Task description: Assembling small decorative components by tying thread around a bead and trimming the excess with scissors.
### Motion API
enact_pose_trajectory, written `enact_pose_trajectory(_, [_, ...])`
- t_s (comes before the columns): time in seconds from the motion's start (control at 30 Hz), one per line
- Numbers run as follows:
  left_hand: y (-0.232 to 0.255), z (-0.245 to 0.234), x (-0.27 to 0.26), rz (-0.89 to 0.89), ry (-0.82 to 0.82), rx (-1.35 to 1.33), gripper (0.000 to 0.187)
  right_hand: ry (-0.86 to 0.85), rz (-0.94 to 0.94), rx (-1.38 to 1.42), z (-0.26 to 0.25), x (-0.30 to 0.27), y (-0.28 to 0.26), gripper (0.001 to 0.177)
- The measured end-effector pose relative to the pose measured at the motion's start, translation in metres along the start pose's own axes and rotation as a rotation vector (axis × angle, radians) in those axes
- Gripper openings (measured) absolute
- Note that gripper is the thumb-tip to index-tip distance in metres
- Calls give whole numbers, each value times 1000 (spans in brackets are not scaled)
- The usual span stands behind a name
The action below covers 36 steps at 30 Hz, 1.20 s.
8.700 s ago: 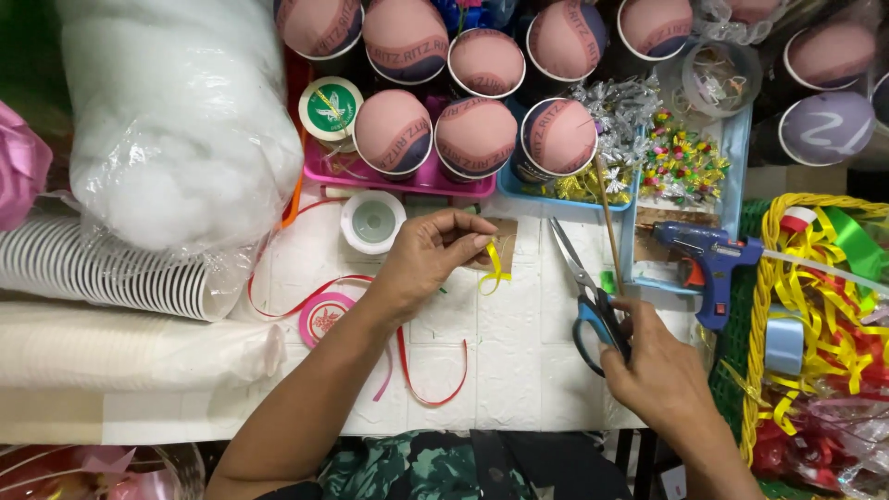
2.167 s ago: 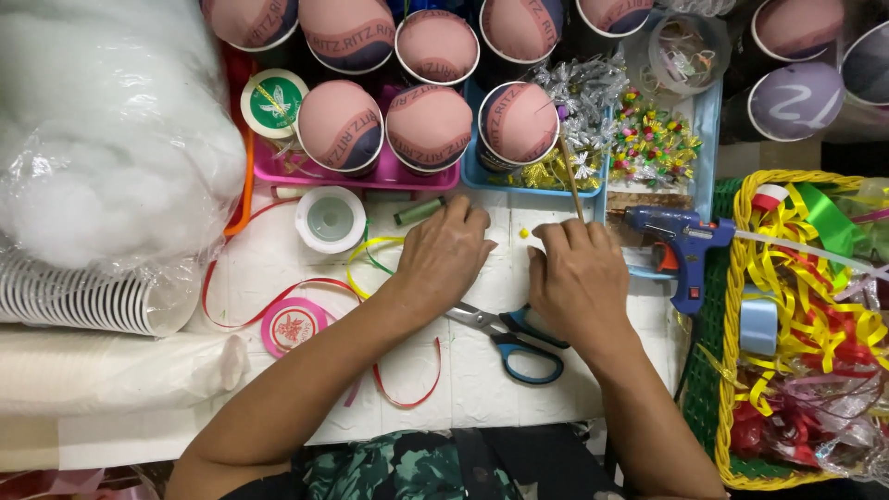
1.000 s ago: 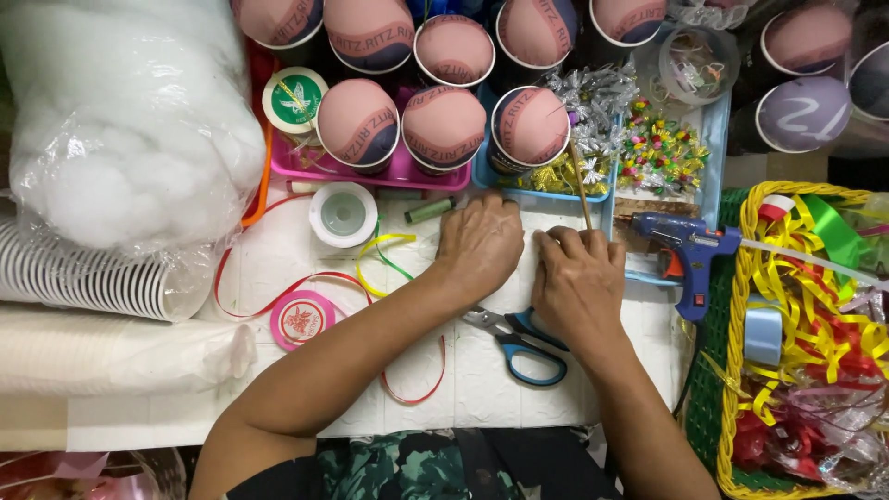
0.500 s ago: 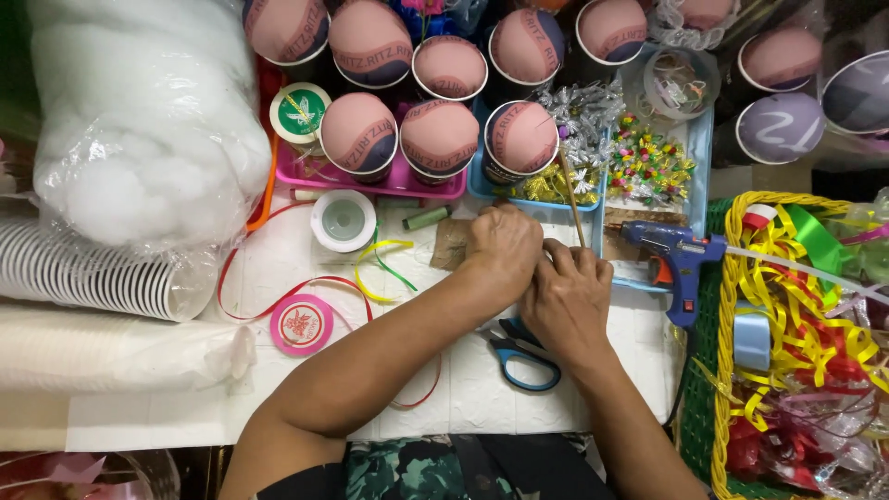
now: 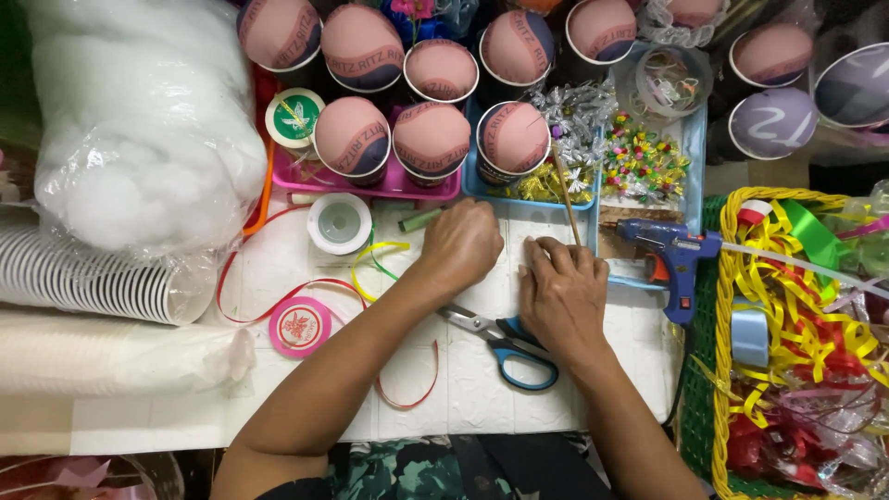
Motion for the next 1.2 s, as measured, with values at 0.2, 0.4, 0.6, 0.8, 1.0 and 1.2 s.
enact_pose_trajectory(0.2, [-6, -23, -13, -23, -28, -275, 20, 23, -9, 24, 4, 0, 2, 37])
enact_pose_trajectory(0.4, [22, -11, -16, 7, -11, 4, 28, 6, 8, 18, 3, 2, 0, 37])
enact_pose_trajectory(0.6, [37, -3, -11, -108, -98, 48, 26, 26, 3, 28, 6, -2, 3, 38])
enact_pose_trajectory(0.8, [27, 4, -9, -92, -107, 113, 28, 3, 5, 26, 4, -1, 4, 41])
enact_pose_trajectory(1.0, [32, -19, -13, -81, -144, 78, 29, -12, 18, 36, 3, 0, 3, 41])
enact_pose_trajectory(1.2, [34, -15, -5, -149, -128, 51, 26, -11, 9, 25, 4, 0, 4, 40])
Point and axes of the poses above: each hand's wrist, its own x-axis towards the middle knuckle, its own z-axis out of the palm, y = z × x, the point moved 5 cm from there along x, towards the middle knuckle, and after that the axes turned 2 degrees about x, right-handed, at the moved point
